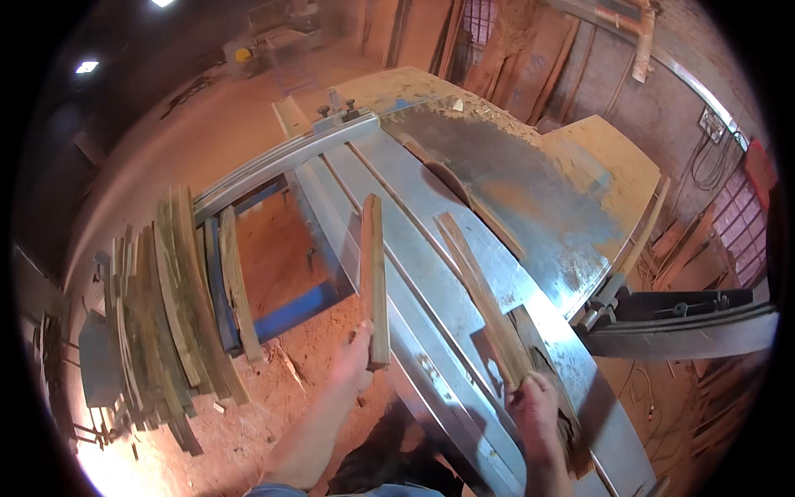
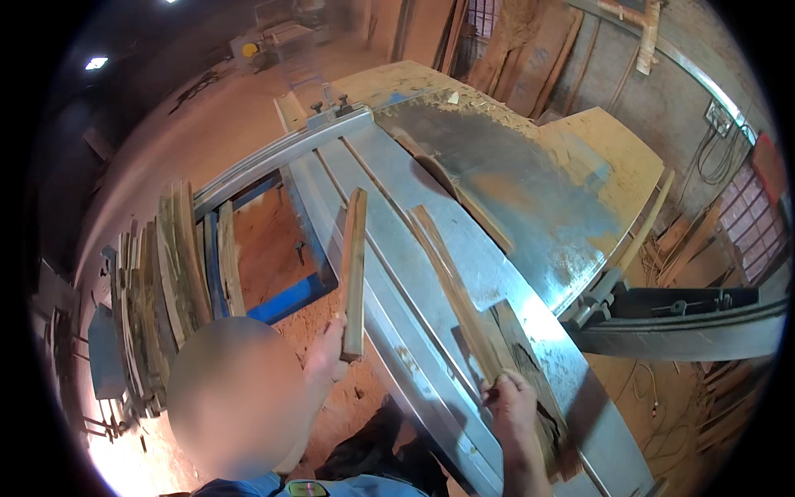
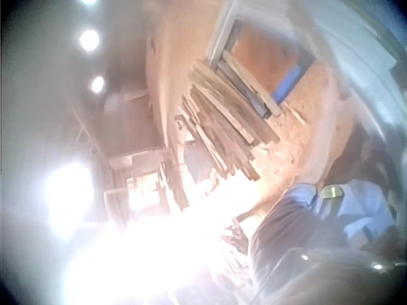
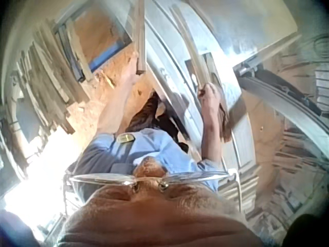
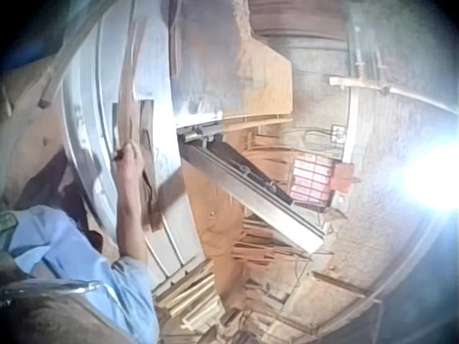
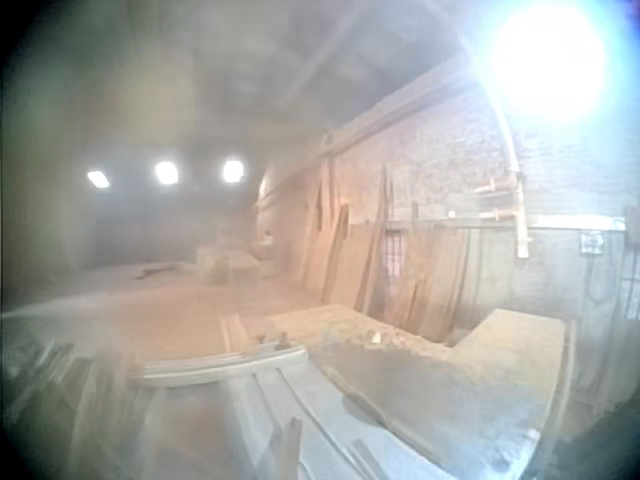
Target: The person uses a table saw to cut wooden planks into smaller pieces. They feed each plank through the saw, collect the cut pieces, and stack them on the table surface.
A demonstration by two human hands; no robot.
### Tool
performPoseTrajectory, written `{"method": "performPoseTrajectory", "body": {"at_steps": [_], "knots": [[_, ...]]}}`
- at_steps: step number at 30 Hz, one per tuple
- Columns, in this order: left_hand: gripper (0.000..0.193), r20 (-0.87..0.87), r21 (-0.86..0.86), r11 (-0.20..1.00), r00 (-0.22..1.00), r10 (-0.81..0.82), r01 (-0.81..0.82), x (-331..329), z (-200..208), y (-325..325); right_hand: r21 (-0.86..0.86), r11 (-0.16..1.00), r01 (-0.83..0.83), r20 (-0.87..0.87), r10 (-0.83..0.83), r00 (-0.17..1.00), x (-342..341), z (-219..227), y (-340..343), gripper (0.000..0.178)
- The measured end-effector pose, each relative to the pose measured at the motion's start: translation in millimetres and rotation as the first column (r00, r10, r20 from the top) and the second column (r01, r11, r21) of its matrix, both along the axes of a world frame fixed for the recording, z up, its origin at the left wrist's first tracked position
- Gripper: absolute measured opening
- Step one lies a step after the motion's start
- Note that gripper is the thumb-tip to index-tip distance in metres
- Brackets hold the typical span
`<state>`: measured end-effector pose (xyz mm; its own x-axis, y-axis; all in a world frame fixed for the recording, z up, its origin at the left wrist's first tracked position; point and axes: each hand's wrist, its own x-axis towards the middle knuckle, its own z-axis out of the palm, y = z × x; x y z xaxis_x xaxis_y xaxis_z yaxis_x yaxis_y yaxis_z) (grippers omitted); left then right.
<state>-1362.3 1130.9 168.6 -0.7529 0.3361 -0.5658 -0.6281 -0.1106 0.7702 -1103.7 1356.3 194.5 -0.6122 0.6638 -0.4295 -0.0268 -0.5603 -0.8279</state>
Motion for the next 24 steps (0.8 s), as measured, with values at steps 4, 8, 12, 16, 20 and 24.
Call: {"method": "performPoseTrajectory", "body": {"at_steps": [4, 8, 12, 16, 20, 24], "knots": [[0.039, -0.207, -0.13, 0.992, 0.978, -0.032, 0.005, 65.4, -2.1, -28.8, -0.043, 0.999, -0.027, -0.02, 0.026, 0.999, 33.4, -4.5, -45.2, 0.027], [0.04, -0.412, -0.407, 0.913, 0.886, -0.213, 0.03, 104.5, 3.1, -62.4, -0.068, 0.994, -0.081, -0.086, 0.075, 0.993, 64.2, -20.4, -64.2, 0.024], [0.041, -0.528, -0.496, 0.865, 0.818, -0.229, -0.078, 133.0, 5.4, -91.4, -0.043, 0.995, -0.095, -0.037, 0.093, 0.995, 81.6, -19.2, -81.6, 0.023], [0.038, -0.576, -0.323, 0.94, 0.811, -0.104, -0.108, 149.3, -17.4, -133.1, 0.005, 0.989, -0.148, 0.001, 0.148, 0.989, 88.9, -13.1, -96.1, 0.022], [0.044, -0.07, 0.161, 0.978, 0.987, 0.146, -0.133, 174.7, -15.5, -184.4, 0.079, 0.982, -0.173, 0.05, 0.17, 0.984, 88.8, -11.8, -118.0, 0.022], [0.065, 0.254, 0.789, 0.567, 0.966, 0.049, -0.237, 198.9, 17.5, -247.7, 0.1, 0.964, -0.248, 0.045, 0.245, 0.969, 82.4, -8.8, -154.7, 0.021]]}}
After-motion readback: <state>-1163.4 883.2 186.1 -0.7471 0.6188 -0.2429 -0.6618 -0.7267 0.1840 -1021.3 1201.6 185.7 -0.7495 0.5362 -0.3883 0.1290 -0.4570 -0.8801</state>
